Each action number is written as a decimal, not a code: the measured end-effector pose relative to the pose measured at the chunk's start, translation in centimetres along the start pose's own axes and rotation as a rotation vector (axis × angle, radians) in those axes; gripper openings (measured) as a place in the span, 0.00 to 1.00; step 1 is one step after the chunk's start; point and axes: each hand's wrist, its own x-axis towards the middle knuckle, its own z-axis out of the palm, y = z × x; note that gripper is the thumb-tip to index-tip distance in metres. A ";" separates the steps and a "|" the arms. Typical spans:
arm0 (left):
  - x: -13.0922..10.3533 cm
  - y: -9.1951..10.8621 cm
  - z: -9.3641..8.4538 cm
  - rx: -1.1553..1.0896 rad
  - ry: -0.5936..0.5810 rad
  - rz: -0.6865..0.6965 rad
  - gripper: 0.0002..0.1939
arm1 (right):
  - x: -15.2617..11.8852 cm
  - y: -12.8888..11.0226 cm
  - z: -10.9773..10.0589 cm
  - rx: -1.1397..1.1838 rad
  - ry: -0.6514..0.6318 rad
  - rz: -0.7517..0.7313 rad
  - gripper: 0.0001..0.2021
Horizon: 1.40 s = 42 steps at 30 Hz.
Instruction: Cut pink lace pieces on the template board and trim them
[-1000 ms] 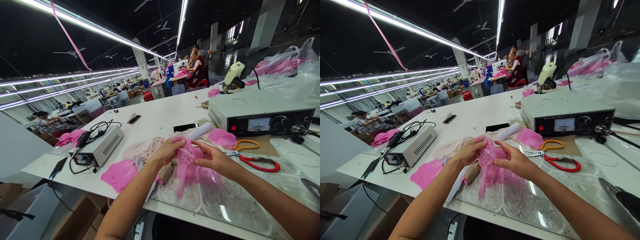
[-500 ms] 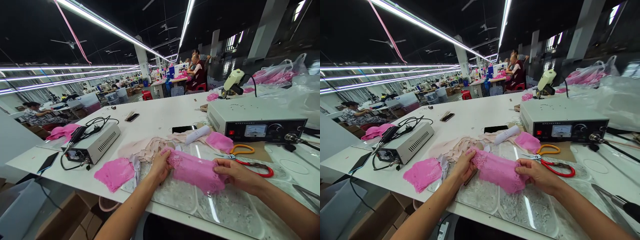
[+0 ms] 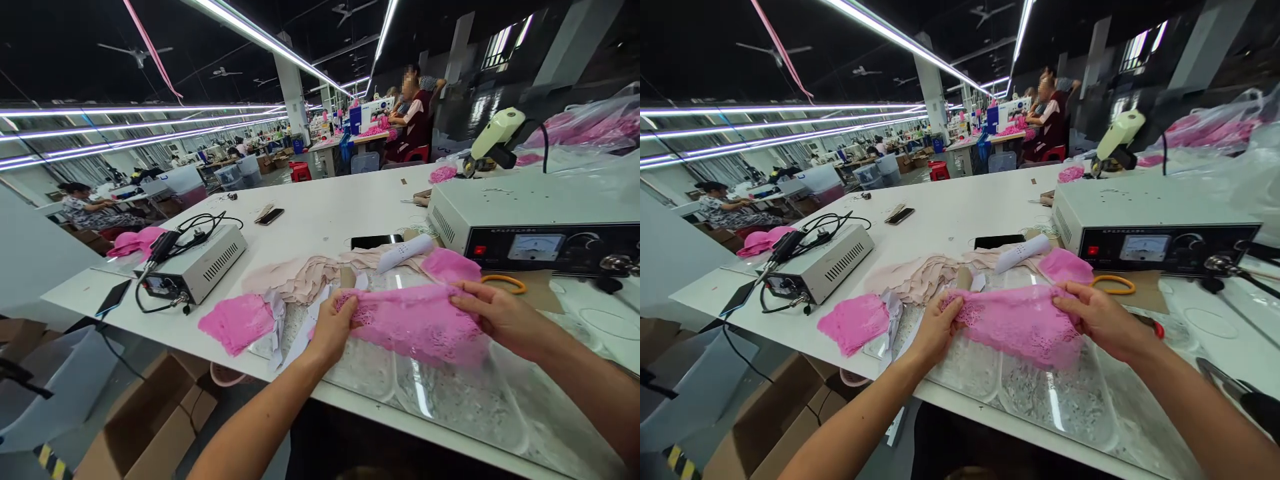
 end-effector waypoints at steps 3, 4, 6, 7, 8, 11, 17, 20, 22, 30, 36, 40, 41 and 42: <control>-0.5 -2.9 -1.8 0.083 0.032 -0.056 0.19 | 0.3 1.9 0.4 -0.054 -0.093 0.085 0.18; -0.6 -3.6 -2.3 0.105 0.033 -0.066 0.18 | 0.5 2.5 0.5 -0.073 -0.109 0.092 0.17; -0.7 -4.3 -3.0 0.147 0.036 -0.070 0.16 | 0.8 3.4 0.4 -0.109 -0.124 0.085 0.15; -0.7 -4.4 -3.2 0.165 0.037 -0.070 0.16 | 0.9 3.7 0.3 -0.128 -0.127 0.076 0.15; -0.8 -4.3 -3.3 0.182 0.035 -0.072 0.16 | 1.0 3.9 0.2 -0.147 -0.130 0.068 0.14; -0.7 -3.7 -3.0 0.222 0.018 -0.096 0.18 | 1.0 4.0 -0.2 -0.190 -0.143 0.048 0.15; 0.0 -3.1 -2.4 0.375 0.025 -0.057 0.18 | 0.4 3.8 -0.5 -0.253 -0.172 0.035 0.20; -0.1 -2.9 -2.3 0.516 0.039 0.007 0.15 | 0.2 3.8 -0.6 -0.289 -0.187 0.028 0.22; -0.5 -2.7 -2.2 0.610 0.037 0.054 0.14 | 0.0 3.6 -0.7 -0.316 -0.200 0.019 0.24; -1.7 -2.6 -3.1 0.858 -0.050 0.098 0.19 | -0.9 3.0 -0.5 -0.475 -0.202 -0.017 0.21; -1.3 -2.8 -3.6 0.927 -0.082 0.114 0.21 | -0.8 4.0 -0.6 -0.529 -0.205 -0.029 0.23; -1.1 -3.0 -3.7 0.952 -0.086 0.129 0.21 | -0.4 3.8 -0.6 -0.545 -0.202 -0.049 0.23; -1.0 -3.0 -3.8 0.955 -0.087 0.134 0.21 | -0.3 3.6 -0.7 -0.581 -0.181 -0.068 0.22; -1.0 -3.1 -3.8 0.958 -0.088 0.141 0.21 | -0.3 3.5 -0.7 -0.625 -0.144 -0.088 0.22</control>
